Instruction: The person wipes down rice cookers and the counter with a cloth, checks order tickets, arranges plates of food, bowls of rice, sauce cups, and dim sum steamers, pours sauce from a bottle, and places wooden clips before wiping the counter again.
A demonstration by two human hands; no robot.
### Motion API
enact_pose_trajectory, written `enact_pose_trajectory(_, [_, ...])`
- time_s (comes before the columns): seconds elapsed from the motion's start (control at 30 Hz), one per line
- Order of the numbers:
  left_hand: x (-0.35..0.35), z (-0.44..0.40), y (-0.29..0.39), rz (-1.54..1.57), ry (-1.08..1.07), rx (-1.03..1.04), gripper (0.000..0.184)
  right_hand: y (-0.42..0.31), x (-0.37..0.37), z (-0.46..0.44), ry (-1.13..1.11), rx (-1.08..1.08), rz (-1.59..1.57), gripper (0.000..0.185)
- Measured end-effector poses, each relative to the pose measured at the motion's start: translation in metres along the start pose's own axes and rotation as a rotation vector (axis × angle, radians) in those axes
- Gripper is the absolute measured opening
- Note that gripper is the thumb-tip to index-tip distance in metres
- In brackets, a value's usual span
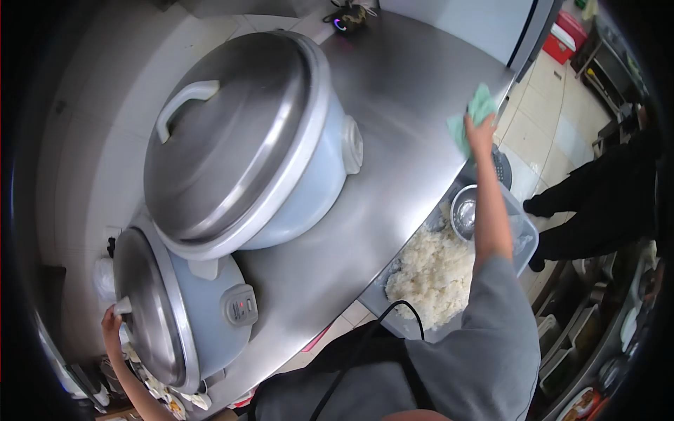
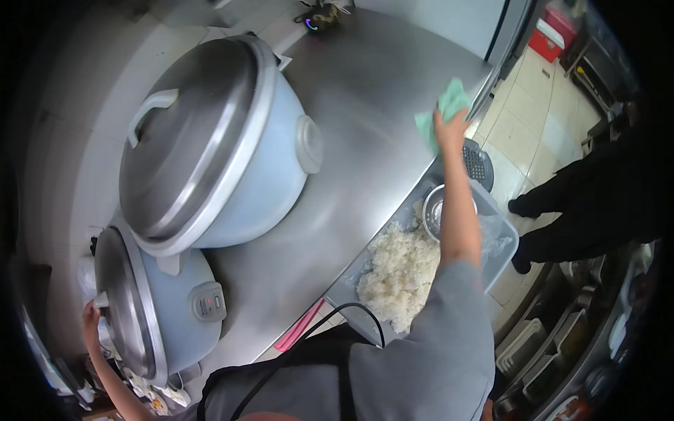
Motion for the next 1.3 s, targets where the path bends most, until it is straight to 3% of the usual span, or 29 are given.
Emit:
enact_pose_trajectory(0.03, [0.003,-0.001,0.006,-0.005,-0.015,-0.006,0.041,-0.016,-0.011,0.042,-0.088,0.021,-0.158,0.083])
enact_pose_trajectory(0.13, [0.004,0.0,0.016,-0.027,-0.01,-0.003,0.037,-0.055,-0.025,0.176,-0.219,-0.107,-0.141,0.069])
enact_pose_trajectory(0.2, [0.004,-0.001,0.009,-0.047,0.005,0.006,0.035,-0.076,-0.032,0.263,-0.388,-0.086,-0.06,0.068])
enact_pose_trajectory(0.23, [0.004,-0.004,0.0,-0.046,0.029,0.031,0.035,-0.092,-0.041,0.297,-0.638,0.154,-0.237,0.071])
enact_pose_trajectory(0.33, [0.004,-0.005,-0.015,-0.081,0.098,0.038,0.036,-0.089,-0.054,0.364,-0.758,0.042,-0.178,0.066])
enact_pose_trajectory(0.4, [0.004,-0.01,-0.024,-0.117,0.132,0.056,0.034,-0.084,-0.061,0.382,-1.459,-0.275,0.0,0.053])
enact_pose_trajectory(0.43, [0.005,-0.008,-0.012,-0.15,0.097,0.024,0.034,-0.137,-0.1,0.354,-1.348,-0.189,-0.087,0.039])
enact_pose_trajectory(0.47, [0.005,-0.014,-0.023,-0.139,0.11,0.049,0.035,-0.133,-0.084,0.319,-1.192,-0.317,0.195,0.04])
enact_pose_trajectory(0.5, [0.006,-0.017,-0.029,-0.122,0.101,0.084,0.037,-0.165,-0.107,0.274,-1.009,0.029,0.09,0.042])
enact_pose_trajectory(0.53, [0.005,-0.023,-0.045,-0.088,0.119,0.084,0.039,-0.217,-0.134,0.249,-0.795,0.052,-0.251,0.041])
enact_pose_trajectory(0.57, [0.006,-0.028,-0.053,-0.078,0.121,0.067,0.04,-0.245,-0.124,0.21,-0.567,-0.627,-0.62,0.043])
enact_pose_trajectory(0.6, [0.006,-0.023,-0.043,-0.083,0.139,0.056,0.04,-0.283,-0.123,0.186,-0.329,-0.809,-0.691,0.044])
enact_pose_trajectory(0.63, [0.007,-0.018,-0.028,-0.093,0.152,0.048,0.039,-0.315,-0.113,0.167,-0.364,-0.744,-0.678,0.048])
enact_pose_trajectory(0.67, [0.007,-0.018,-0.023,-0.114,0.134,0.007,0.039,-0.346,-0.097,0.161,-0.536,-0.462,-0.855,0.048])
enact_pose_trajectory(0.7, [0.006,-0.016,-0.02,-0.134,0.116,-0.031,0.039,-0.367,-0.06,0.141,-0.556,-0.616,-0.825,0.048])
enact_pose_trajectory(0.73, [0.008,-0.013,-0.014,-0.103,0.109,-0.007,0.039,-0.377,-0.025,0.134,-0.73,-0.43,-0.66,0.05])
enact_pose_trajectory(0.77, [0.009,-0.011,-0.007,-0.072,0.107,0.022,0.039,-0.392,0.007,0.135,-0.574,-0.759,-0.432,0.045])
enact_pose_trajectory(0.83, [0.008,-0.012,-0.004,-0.076,0.12,0.026,0.04,-0.409,-0.008,0.19,-0.345,-0.881,0.063,0.039])
enact_pose_trajectory(0.87, [0.01,-0.01,-0.002,-0.079,0.126,0.044,0.04,-0.407,-0.028,0.214,-0.38,-0.977,-0.091,0.031])
enact_pose_trajectory(0.93, [0.01,-0.005,0.004,-0.107,0.127,0.02,0.041,-0.39,-0.08,0.258,-0.609,-1.051,-0.249,0.023])
enact_pose_trajectory(0.97, [0.009,-0.006,0.005,-0.137,0.131,0.012,0.041,-0.378,-0.109,0.278,-0.838,-0.99,-0.418,0.022])
enact_pose_trajectory(1.0, [0.01,-0.007,0.001,-0.117,0.136,0.029,0.043,-0.358,-0.127,0.295,-1.203,-0.846,-0.565,0.024])
enact_pose_trajectory(1.03, [0.011,-0.006,0.0,-0.114,0.138,0.019,0.043,-0.339,-0.14,0.317,-1.451,-0.534,-0.645,0.021])
enact_pose_trajectory(1.1, [0.01,-0.005,0.005,-0.125,0.139,0.033,0.044,-0.277,-0.111,0.335,-1.45,-0.345,-0.536,0.031])
enact_pose_trajectory(1.17, [0.011,-0.006,0.0,-0.147,0.159,0.03,0.044,-0.218,-0.084,0.367,-1.12,-0.754,-0.777,0.052])
enact_pose_trajectory(1.23, [0.01,-0.007,-0.002,-0.175,0.187,0.031,0.044,-0.144,-0.043,0.416,-0.798,-0.826,0.272,0.062])
enact_pose_trajectory(1.3, [0.012,-0.005,0.001,-0.168,0.174,0.006,0.043,-0.145,-0.039,0.468,-0.875,-0.991,0.213,0.057])
Point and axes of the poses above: each hand's wrist, its own z-axis away from the middle knuckle, its own x-axis out of the palm, y = z × x, the point moved 4 cm from there along -z, towards the middle knuckle, and after that the axes turned 10 degrees about -z, right-handed, at the moved point
